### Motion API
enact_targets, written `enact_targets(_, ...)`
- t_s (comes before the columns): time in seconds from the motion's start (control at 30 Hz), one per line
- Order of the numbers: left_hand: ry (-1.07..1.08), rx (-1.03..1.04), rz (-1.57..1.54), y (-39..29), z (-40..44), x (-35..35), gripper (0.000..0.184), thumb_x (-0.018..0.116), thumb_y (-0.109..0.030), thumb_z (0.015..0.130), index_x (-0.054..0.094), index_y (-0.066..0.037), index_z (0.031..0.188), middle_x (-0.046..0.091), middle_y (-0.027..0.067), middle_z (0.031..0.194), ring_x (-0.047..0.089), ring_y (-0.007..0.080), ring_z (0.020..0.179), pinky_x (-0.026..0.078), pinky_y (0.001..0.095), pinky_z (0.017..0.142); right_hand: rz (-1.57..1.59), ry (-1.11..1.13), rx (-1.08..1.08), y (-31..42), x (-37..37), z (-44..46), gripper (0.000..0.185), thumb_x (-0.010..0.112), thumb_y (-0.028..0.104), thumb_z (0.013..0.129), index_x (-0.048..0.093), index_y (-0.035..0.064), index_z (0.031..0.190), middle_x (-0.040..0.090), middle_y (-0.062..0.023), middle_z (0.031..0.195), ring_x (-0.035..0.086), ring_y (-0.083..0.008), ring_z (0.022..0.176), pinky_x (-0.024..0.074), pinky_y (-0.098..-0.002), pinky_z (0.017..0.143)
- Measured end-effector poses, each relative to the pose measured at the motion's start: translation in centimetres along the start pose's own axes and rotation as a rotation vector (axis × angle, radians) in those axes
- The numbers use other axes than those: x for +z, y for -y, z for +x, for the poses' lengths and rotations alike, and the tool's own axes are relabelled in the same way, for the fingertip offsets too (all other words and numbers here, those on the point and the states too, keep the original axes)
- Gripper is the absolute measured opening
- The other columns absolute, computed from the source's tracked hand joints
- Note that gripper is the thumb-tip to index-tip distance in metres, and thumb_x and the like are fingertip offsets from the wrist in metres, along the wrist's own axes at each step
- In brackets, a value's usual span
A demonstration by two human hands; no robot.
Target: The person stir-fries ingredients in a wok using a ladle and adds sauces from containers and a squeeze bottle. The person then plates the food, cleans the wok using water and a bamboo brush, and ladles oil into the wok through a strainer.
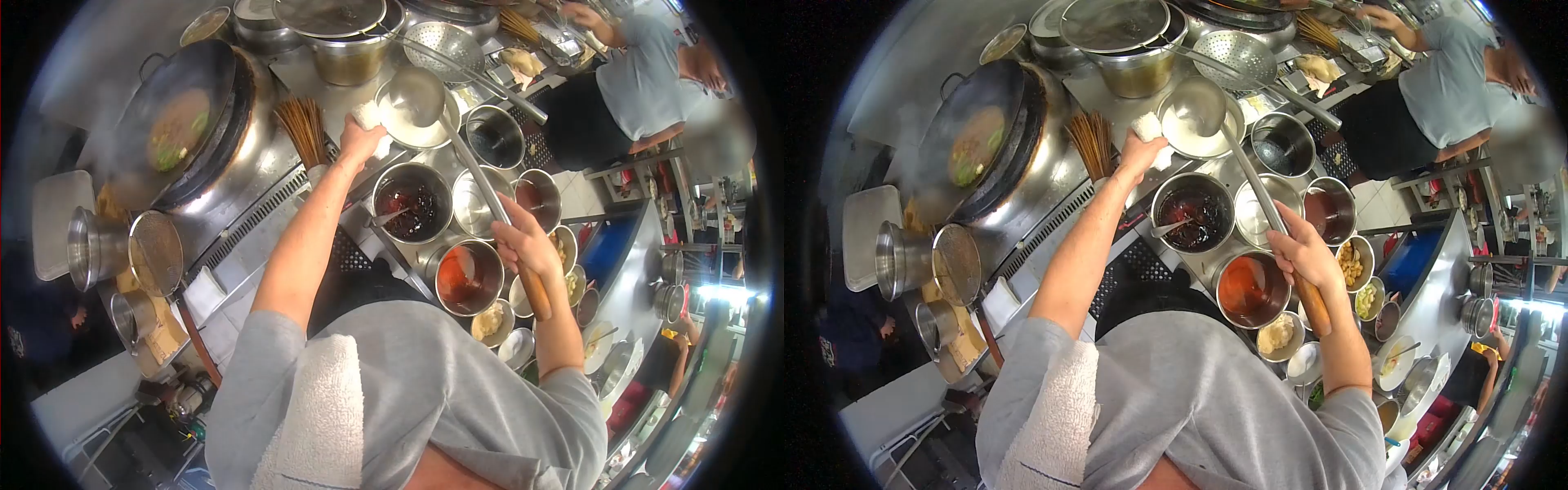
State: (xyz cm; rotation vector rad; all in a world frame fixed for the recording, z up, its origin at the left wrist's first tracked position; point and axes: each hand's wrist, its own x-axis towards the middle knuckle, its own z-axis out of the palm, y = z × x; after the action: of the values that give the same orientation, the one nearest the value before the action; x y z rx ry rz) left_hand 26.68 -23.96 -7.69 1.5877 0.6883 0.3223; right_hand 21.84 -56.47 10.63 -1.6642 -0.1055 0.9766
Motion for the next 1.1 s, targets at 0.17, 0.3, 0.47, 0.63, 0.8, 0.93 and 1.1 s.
enact_targets(0.17,0.022,0.026,-0.003,0.5,0.5,0.0,0.065,0.072,-0.014,0.069,0.042,0.002,0.124,0.061,0.0155,0.109,0.062,0.0239,0.098,0.05,0.033,0.083,0.056,0.003,0.014,-0.1,-0.2,0.0,0.06,0.052,0.006,0.089,0.029,0.0036,0.145,0.043,0.0019,0.063,0.04,-0.0057,0.044,0.0355,-0.0215,0.035)
enact_targets(0.3,0.038,0.014,-0.035,0.5,0.3,0.0,0.073,0.073,-0.02,0.069,0.037,0.002,0.13,0.061,0.0198,0.114,0.062,0.0278,0.102,0.051,0.034,0.085,0.075,0.027,-0.001,-0.6,-0.5,0.4,0.061,0.052,0.007,0.089,0.028,0.0025,0.145,0.043,0.0014,0.065,0.04,-0.0059,0.044,0.0353,-0.0214,0.035)
enact_targets(0.47,0.044,-0.018,-0.017,0.6,0.3,0.0,0.074,0.074,-0.02,0.069,0.037,0.003,0.129,0.06,0.0204,0.115,0.062,0.028,0.103,0.051,0.0345,0.085,0.148,0.043,-0.004,-1.0,-0.8,0.5,0.059,0.052,0.007,0.09,0.028,0.0017,0.144,0.042,0.0014,0.065,0.038,-0.0049,0.043,0.034,-0.0203,0.033)
enact_targets(0.63,0.003,-0.037,0.043,-0.7,-1.2,-0.9,0.065,0.07,-0.011,0.072,0.038,0.002,0.128,0.058,0.0142,0.113,0.06,0.0217,0.098,0.051,0.0327,0.082,0.328,0.083,-0.021,-1.8,-1.5,-0.5,0.055,0.05,0.007,0.09,0.031,0.0049,0.142,0.041,0.0009,0.068,0.036,-0.003,0.042,0.0311,-0.0186,0.03)
enact_targets(0.8,0.22,-0.035,-0.295,-1.5,-5.8,-5.6,0.04,0.066,-0.012,0.082,0.051,-0.001,0.118,0.061,0.0077,0.101,0.062,0.0169,0.089,0.052,0.0319,0.076,0.665,0.098,-0.056,-2.7,-1.0,-2.1,0.039,0.048,0.007,0.093,0.042,0.006,0.132,0.039,-0.0002,0.069,0.033,-0.002,0.04,0.0249,-0.0161,0.028)
enact_targets(0.93,0.229,-0.143,-0.447,-1.5,-12.4,-12.9,0.036,0.065,-0.01,0.085,0.053,-0.003,0.118,0.062,0.0057,0.103,0.062,0.015,0.089,0.052,0.0304,0.073,0.853,0.151,-0.042,-3.4,-0.3,-2.5,0.029,0.047,0.008,0.095,0.048,0.0065,0.124,0.039,-0.0001,0.07,0.032,-0.0001,0.04,0.0233,-0.0139,0.028)
enact_targets(1.1,0.1,-0.256,-0.486,0.5,-19.4,-22.0,0.045,0.064,-0.007,0.085,0.048,0.001,0.126,0.06,0.0067,0.107,0.06,0.0162,0.096,0.05,0.0308,0.082,0.838,0.066,-0.038,-3.6,1.5,-1.6,0.029,0.047,0.009,0.095,0.046,0.01,0.124,0.041,-0.0003,0.071,0.033,-0.001,0.041,0.0241,-0.0154,0.029)
